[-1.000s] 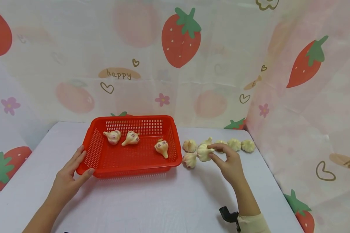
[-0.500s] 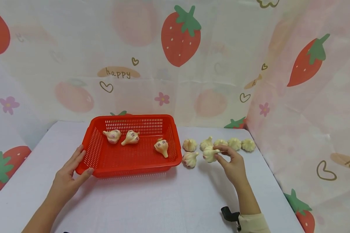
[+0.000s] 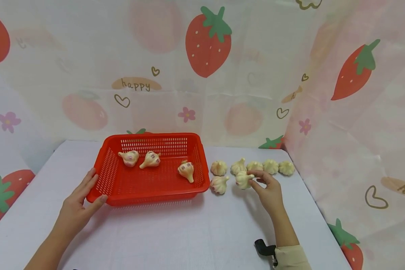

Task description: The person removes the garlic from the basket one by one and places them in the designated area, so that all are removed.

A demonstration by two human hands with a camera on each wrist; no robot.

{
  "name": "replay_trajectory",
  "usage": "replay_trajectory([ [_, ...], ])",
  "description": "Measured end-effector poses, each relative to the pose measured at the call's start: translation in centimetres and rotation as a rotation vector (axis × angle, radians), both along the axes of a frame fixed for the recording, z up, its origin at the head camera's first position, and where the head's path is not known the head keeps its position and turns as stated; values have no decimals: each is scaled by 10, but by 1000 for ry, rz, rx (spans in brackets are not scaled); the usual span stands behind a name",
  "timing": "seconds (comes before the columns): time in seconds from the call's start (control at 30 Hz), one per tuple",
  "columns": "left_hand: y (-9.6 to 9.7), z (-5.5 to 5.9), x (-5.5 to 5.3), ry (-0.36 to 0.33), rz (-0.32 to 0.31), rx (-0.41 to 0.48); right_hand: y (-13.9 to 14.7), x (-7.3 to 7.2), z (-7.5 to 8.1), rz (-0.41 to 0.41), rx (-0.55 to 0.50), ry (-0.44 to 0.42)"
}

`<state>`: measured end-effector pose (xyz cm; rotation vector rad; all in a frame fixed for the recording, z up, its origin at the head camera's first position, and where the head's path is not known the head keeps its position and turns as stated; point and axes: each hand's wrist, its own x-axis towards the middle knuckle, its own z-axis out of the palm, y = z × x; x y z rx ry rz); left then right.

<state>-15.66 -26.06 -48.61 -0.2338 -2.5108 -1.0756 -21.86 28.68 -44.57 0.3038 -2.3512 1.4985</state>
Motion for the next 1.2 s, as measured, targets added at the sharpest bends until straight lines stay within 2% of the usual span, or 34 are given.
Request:
replay_trajectory([
  [0.2, 0, -1, 0, -4, 1, -5, 16, -15, -28, 14, -31, -52],
  [0.3, 1, -1, 0, -9, 1, -4, 20, -18, -35, 12, -16, -81],
  [0.73, 0, -2, 0, 20, -6, -1, 22, -20, -46, 5, 26, -112],
  [0.9, 0, -2, 0, 19, -6, -6, 22, -21, -50, -9, 53, -144],
  [1.2, 1, 1, 1, 0, -1, -9, 23, -23, -54, 1, 59, -136],
])
